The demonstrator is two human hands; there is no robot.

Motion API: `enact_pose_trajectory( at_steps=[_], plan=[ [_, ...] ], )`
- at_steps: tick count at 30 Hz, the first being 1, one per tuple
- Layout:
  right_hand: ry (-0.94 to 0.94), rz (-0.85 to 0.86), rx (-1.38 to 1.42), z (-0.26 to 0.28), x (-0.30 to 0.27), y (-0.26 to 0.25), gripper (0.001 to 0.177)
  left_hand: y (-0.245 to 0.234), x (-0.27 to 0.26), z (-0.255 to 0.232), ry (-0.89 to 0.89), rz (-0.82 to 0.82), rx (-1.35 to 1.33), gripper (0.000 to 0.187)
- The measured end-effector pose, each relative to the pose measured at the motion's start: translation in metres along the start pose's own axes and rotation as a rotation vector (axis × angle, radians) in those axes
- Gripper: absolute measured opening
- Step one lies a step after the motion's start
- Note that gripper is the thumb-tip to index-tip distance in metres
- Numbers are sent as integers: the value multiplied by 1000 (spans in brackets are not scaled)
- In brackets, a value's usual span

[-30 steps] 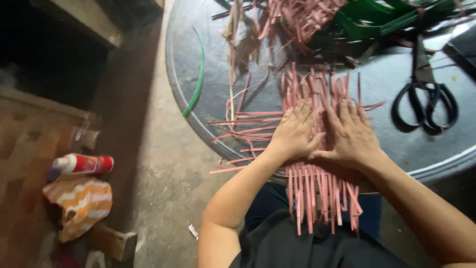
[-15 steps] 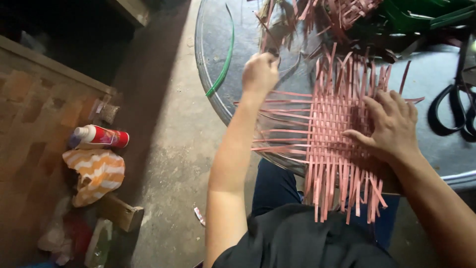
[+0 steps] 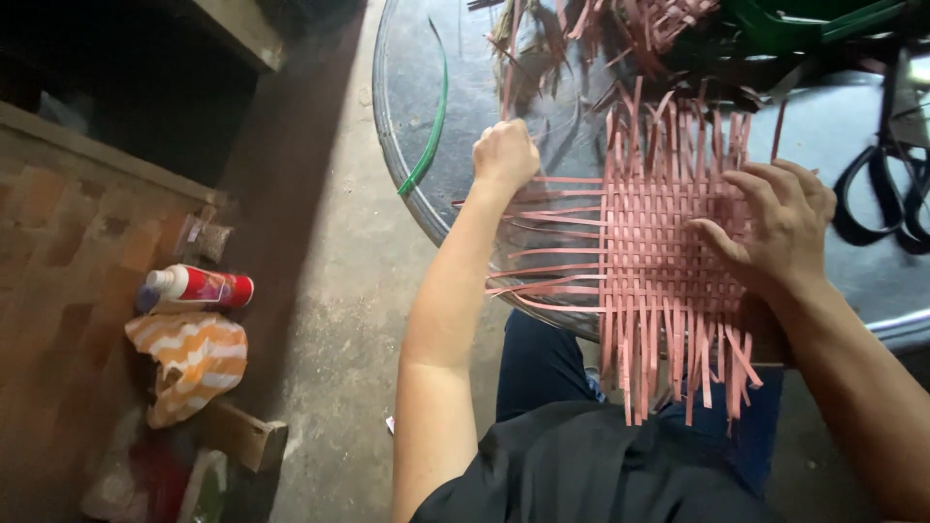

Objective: Weaving a mat using pink plastic strips on a circular table.

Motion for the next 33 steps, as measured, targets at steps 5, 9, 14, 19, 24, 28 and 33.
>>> enact_pose_trajectory(
  at_steps=[5,9,14,19,24,28,33],
  plan=[
    [11,-34,1,-1,1,0,50,-30,-3,-2,-179,6,-676,10],
    [34,-12,25,1,4,-2,54,-20,2,12,-221,6,-1541,34],
    [35,-26,26,1,3,-5,51,-50,-15,-2,-178,-13,-1769,18],
    [-24,-100,14,2,5,-5,48,-79,-13,7,-311,-123,-1777,17],
    [-25,-63,25,6,6,-6,46,-99,-28,8,-427,-214,-1616,27],
    [21,-4,-29,1,1,0,48,-127,-53,-18,-80,-202,-1375,25],
    [-29,-80,49,4,3,-5,44,-130,-53,-46,448,-672,-874,21]
  ],
)
Point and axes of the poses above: each hand's wrist, its own x-axis towards the middle knuckle, its own y-axis out of the palm, z = x × y, the point moved 1 cm from there along x, towards the middle knuckle, and after that the axes turned 5 degrees about -z, right-handed, at the moved point
